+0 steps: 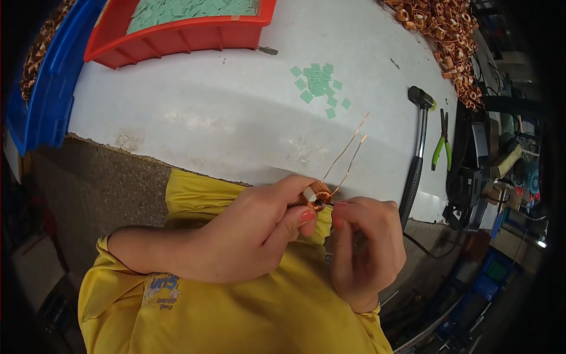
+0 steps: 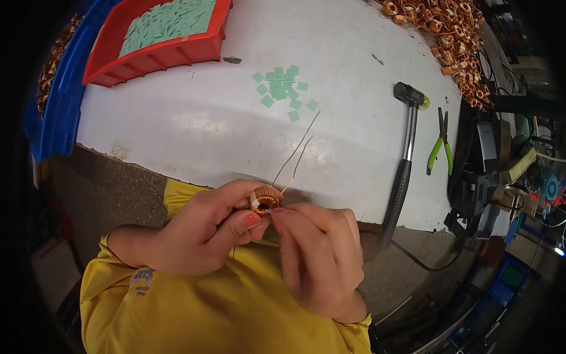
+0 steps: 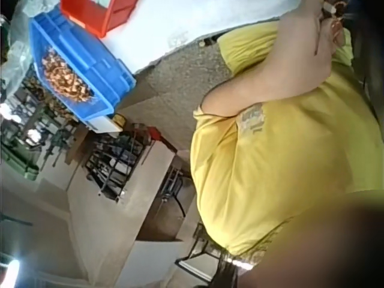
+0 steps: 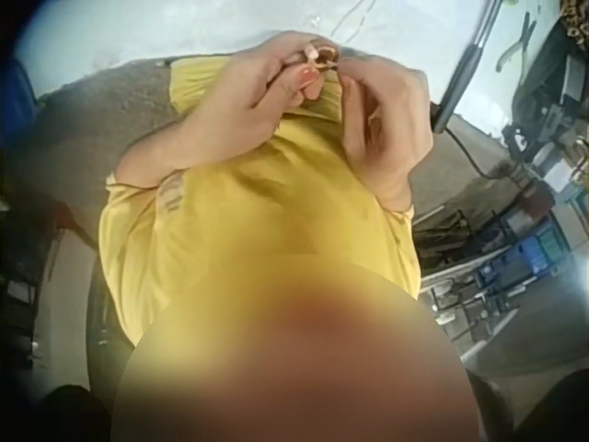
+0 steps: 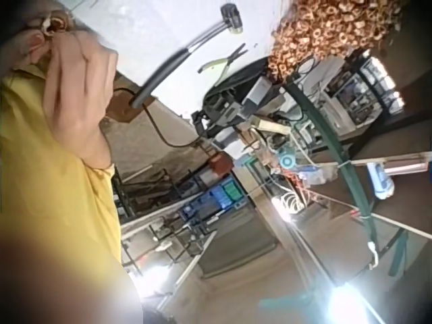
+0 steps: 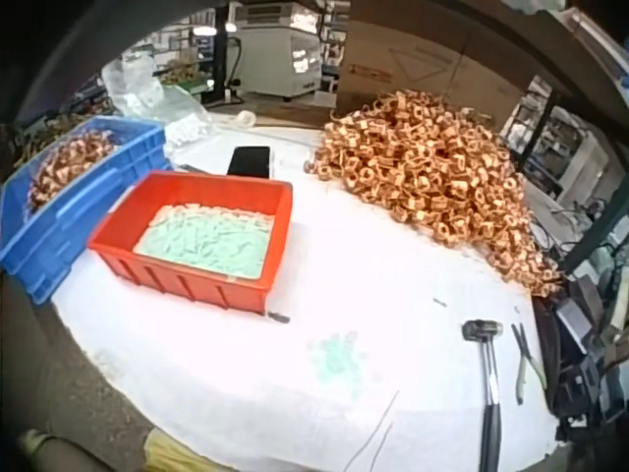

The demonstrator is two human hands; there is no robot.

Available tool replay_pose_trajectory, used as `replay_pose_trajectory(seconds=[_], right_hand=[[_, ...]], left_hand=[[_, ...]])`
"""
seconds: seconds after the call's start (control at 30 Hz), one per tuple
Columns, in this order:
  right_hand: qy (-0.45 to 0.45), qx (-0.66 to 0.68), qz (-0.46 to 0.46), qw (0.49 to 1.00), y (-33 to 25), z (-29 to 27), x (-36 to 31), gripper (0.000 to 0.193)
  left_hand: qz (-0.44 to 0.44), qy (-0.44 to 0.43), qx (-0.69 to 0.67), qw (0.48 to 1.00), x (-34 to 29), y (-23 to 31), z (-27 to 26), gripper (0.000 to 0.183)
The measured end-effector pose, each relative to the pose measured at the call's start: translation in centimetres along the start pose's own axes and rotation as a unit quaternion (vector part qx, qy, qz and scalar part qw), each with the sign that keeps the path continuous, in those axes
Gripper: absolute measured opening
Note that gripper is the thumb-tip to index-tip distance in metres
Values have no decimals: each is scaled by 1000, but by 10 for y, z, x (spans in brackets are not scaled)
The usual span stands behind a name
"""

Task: Manually assembling small copper coils by inserting and securing wires using a hammer and pliers.

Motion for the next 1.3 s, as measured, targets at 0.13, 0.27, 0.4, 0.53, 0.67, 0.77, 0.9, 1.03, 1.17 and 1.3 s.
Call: replay_pose_trajectory(seconds=[0.13,0.27,0.4,0.53,0.67,0.77,0.9,1.03,1.17,1.3], right_hand=[[15,-83,-60,995,-14,4,-1,24],[0,-120,-68,990,-22,7,-3,28],[17,-142,-68,987,-24,10,-4,27],[42,-158,-75,984,-27,11,-7,26],[53,-180,-105,977,-32,11,-12,27],[59,-173,-113,977,-32,10,-13,29],[56,-171,-121,976,-31,11,-17,30],[54,-170,-129,975,-28,14,-20,30],[63,-168,-139,974,-24,14,-25,30],[69,-188,-130,971,-18,11,-28,28]], left_hand=[[46,-2,66,997,2,8,-1,27],[78,18,73,994,2,7,-3,28],[106,35,91,990,0,11,-4,30],[143,60,133,979,-4,19,-3,34],[204,97,214,950,-10,32,-3,39],[225,106,241,938,-13,35,0,43],[230,106,265,930,-16,36,2,44],[228,100,303,920,-17,38,6,44],[229,92,370,896,-16,38,12,44],[205,84,379,898,-11,28,17,42]])
Point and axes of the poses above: each hand's wrist, its own x-axis towards the middle knuckle, its own z-axis out of the palm, y = z × x, the point moved 10 cm from there along x, towards the middle knuckle, and after that the axes turned 9 degrees about z, right-handed, at the moved point
